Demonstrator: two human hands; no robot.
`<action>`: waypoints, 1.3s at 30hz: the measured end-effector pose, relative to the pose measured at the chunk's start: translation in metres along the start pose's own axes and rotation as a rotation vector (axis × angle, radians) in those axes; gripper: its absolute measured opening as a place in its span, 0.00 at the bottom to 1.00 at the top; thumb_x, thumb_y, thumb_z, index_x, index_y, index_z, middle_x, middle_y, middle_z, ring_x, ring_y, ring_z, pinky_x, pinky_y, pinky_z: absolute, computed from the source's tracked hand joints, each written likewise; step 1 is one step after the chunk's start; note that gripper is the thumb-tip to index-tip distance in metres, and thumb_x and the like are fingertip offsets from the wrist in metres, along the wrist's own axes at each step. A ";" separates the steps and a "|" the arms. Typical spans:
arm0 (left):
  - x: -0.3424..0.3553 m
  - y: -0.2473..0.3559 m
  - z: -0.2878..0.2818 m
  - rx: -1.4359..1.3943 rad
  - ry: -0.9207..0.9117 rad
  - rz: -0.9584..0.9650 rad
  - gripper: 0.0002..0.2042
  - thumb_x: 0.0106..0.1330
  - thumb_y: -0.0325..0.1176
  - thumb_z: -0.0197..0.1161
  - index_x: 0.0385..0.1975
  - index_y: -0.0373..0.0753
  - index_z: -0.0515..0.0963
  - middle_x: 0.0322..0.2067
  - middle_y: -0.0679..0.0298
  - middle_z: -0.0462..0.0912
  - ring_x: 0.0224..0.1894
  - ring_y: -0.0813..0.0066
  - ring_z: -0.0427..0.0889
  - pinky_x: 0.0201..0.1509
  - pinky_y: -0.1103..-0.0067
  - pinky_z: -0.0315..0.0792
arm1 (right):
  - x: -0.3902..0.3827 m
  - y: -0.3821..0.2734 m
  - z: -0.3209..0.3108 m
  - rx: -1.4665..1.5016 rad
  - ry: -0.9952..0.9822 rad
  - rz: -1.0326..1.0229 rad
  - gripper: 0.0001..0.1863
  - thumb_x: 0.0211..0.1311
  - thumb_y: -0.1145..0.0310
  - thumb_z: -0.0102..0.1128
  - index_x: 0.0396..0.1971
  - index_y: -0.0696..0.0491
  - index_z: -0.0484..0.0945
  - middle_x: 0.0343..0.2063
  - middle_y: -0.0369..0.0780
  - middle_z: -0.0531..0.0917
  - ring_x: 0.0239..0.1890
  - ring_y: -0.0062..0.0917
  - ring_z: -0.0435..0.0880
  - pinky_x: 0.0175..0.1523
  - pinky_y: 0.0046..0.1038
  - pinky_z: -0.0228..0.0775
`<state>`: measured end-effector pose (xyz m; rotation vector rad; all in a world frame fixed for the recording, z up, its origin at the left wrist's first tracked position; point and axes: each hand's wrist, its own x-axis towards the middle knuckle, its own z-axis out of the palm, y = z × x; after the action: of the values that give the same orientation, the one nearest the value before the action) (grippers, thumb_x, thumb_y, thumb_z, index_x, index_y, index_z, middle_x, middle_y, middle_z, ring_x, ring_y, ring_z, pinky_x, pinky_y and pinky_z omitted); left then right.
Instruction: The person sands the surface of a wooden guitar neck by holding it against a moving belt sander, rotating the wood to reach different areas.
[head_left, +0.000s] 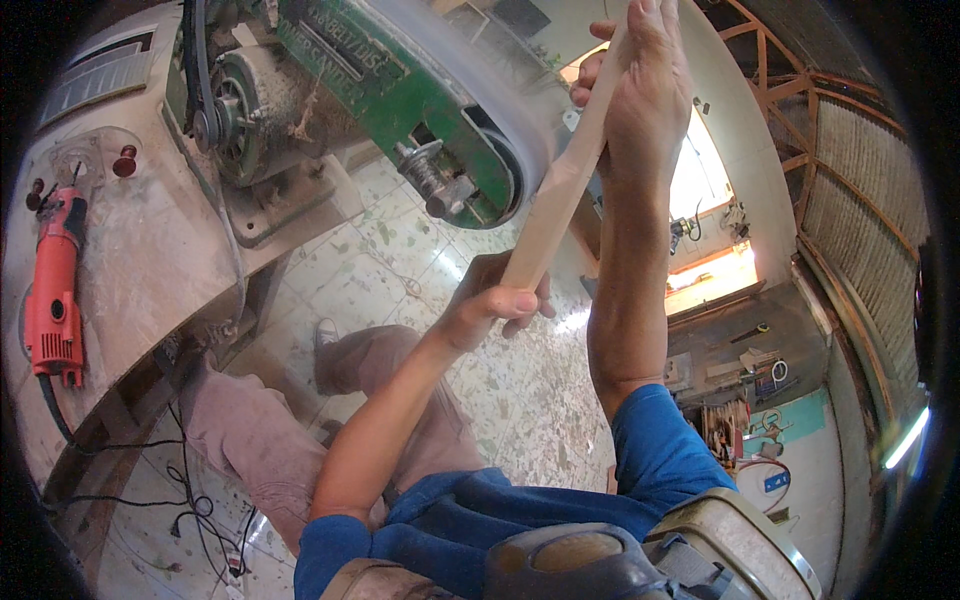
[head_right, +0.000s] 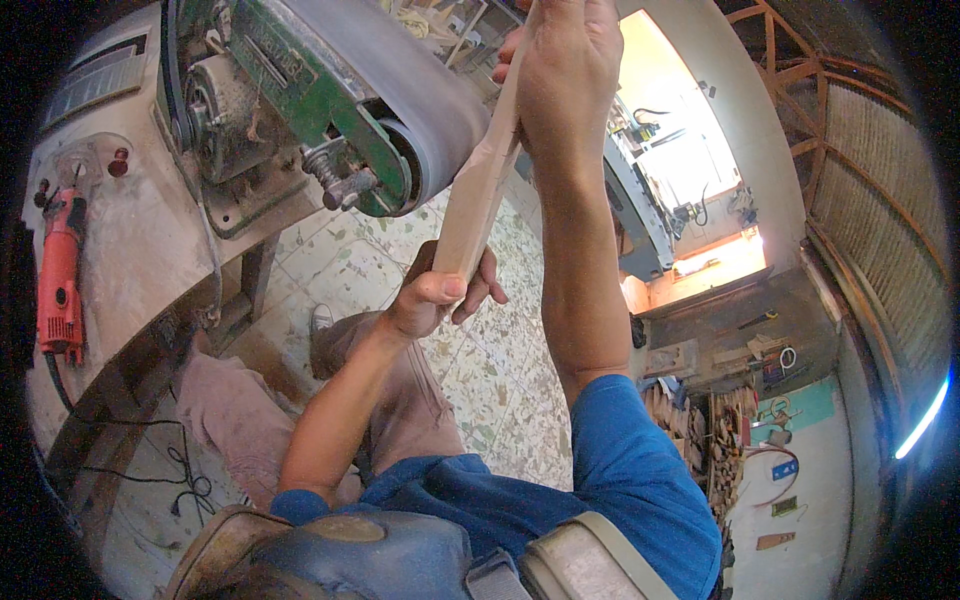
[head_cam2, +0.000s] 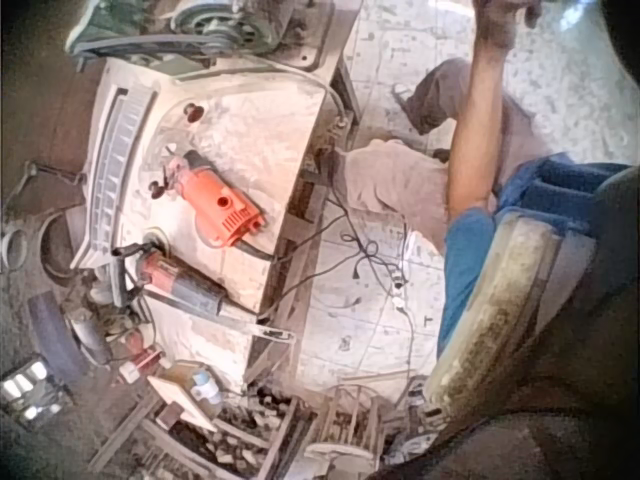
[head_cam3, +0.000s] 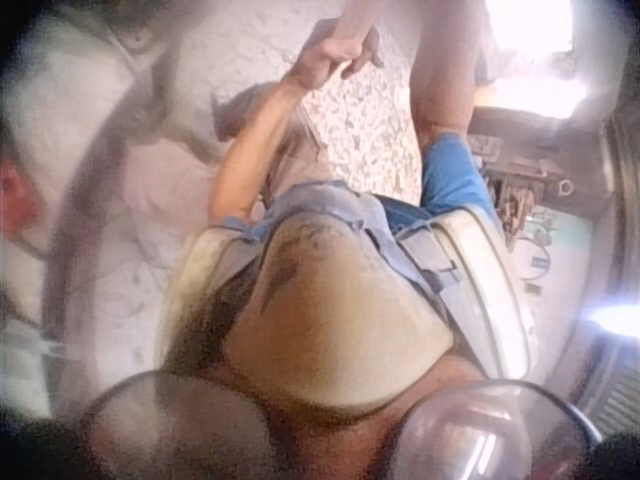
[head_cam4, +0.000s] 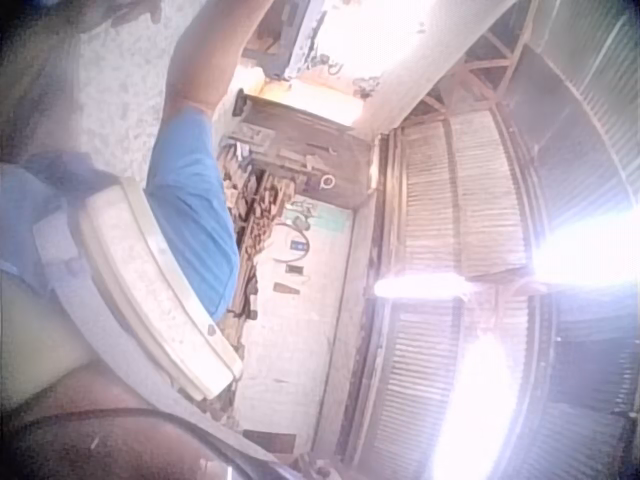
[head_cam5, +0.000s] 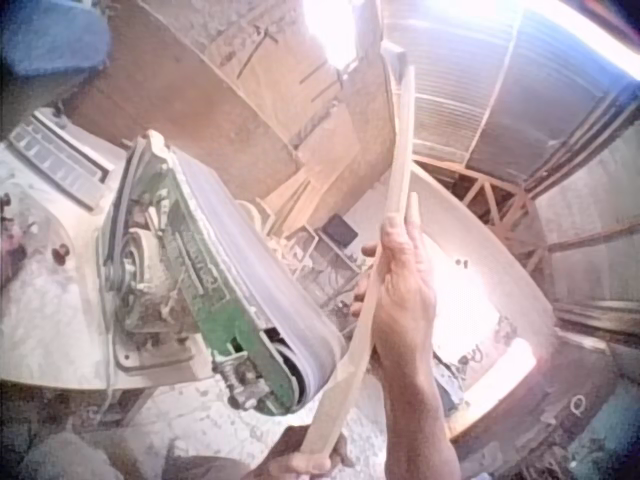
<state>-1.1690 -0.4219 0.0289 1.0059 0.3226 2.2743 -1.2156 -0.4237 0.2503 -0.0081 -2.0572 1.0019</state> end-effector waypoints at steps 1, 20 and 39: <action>0.000 -0.001 0.001 0.000 0.005 0.007 0.29 0.47 0.56 0.65 0.35 0.32 0.76 0.15 0.66 0.69 0.13 0.77 0.67 0.35 0.76 0.77 | -0.005 -0.003 0.005 0.003 0.016 -0.054 0.21 0.78 0.54 0.47 0.61 0.50 0.72 0.27 0.30 0.71 0.18 0.11 0.70 0.21 0.14 0.67; 0.003 -0.010 0.005 -0.132 -0.072 0.066 0.23 0.53 0.51 0.62 0.33 0.32 0.76 0.14 0.66 0.70 0.16 0.77 0.70 0.47 0.68 0.78 | 0.006 0.010 0.000 0.027 -0.110 -0.123 0.29 0.79 0.61 0.49 0.75 0.48 0.58 0.24 0.28 0.67 0.19 0.09 0.66 0.21 0.14 0.63; 0.002 -0.016 0.014 -0.309 -0.143 0.047 0.24 0.53 0.52 0.63 0.35 0.34 0.77 0.14 0.67 0.69 0.13 0.81 0.67 0.51 0.67 0.80 | 0.010 0.008 0.006 -0.030 -0.109 -0.187 0.27 0.77 0.65 0.50 0.71 0.54 0.64 0.21 0.24 0.68 0.19 0.08 0.58 0.23 0.16 0.52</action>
<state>-1.1528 -0.4084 0.0320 1.0127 -0.1119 2.1918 -1.2291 -0.4186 0.2494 0.2232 -2.1268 0.8725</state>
